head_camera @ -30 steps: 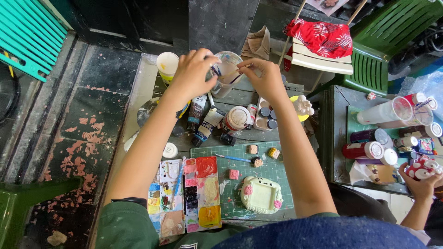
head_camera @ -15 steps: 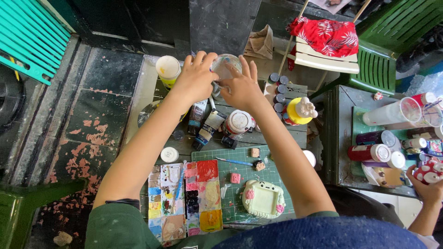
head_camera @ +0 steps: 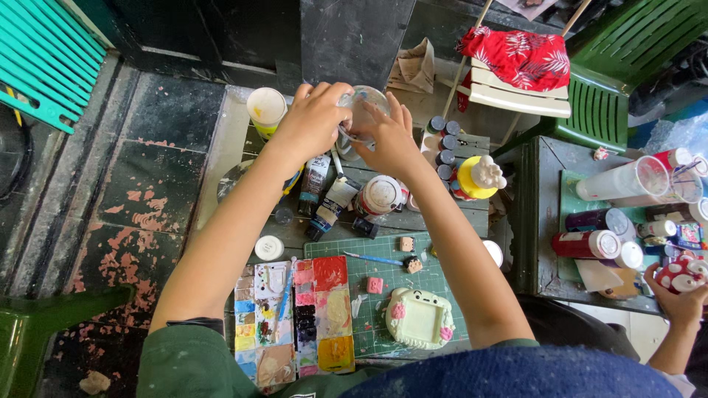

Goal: The person paints a small ceramic dish with a face and floral details using a fine brush. They dip the brush into a water container and a small paint pot, then apply paint to the dish's features. The person rotates the dish to access different areas while painting.

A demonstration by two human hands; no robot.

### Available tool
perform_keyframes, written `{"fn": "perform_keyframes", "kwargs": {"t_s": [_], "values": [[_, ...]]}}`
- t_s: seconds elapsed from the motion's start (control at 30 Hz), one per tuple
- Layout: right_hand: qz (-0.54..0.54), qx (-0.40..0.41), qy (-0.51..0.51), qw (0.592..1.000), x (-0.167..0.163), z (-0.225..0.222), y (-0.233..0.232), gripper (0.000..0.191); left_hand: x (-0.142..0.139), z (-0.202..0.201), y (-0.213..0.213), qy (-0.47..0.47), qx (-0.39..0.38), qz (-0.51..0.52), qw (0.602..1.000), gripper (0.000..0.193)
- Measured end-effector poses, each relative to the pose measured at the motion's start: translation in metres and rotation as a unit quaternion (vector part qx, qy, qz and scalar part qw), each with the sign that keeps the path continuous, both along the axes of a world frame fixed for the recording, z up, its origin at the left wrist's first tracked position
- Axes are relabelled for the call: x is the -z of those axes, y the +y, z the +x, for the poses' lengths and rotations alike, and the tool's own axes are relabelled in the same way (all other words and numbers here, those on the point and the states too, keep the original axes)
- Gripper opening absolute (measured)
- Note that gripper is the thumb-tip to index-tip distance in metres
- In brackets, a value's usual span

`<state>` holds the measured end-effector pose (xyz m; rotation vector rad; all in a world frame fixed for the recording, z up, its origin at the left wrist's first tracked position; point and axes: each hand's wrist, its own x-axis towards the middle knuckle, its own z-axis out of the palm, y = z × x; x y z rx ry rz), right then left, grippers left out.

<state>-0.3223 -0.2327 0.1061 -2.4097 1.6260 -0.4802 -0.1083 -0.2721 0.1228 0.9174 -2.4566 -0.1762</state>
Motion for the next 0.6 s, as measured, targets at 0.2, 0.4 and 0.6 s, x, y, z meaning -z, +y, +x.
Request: {"fn": "perform_keyframes", "kwargs": {"t_s": [0.2,0.4,0.6], "values": [[0.024,0.004,-0.061,0.998,-0.001,-0.007,-0.001,0.026,-0.001,0.005,-0.002,0.019,-0.01,0.01,1.0,0.021],[-0.035,-0.046,-0.122,0.991,-0.017,-0.014,0.001,0.02,0.002,0.002,0.0,0.018,-0.015,-0.01,1.0,0.018],[-0.137,0.06,-0.359,0.921,-0.025,-0.024,0.0,0.007,-0.006,0.007,0.008,0.023,-0.026,-0.035,0.999,0.022]]}}
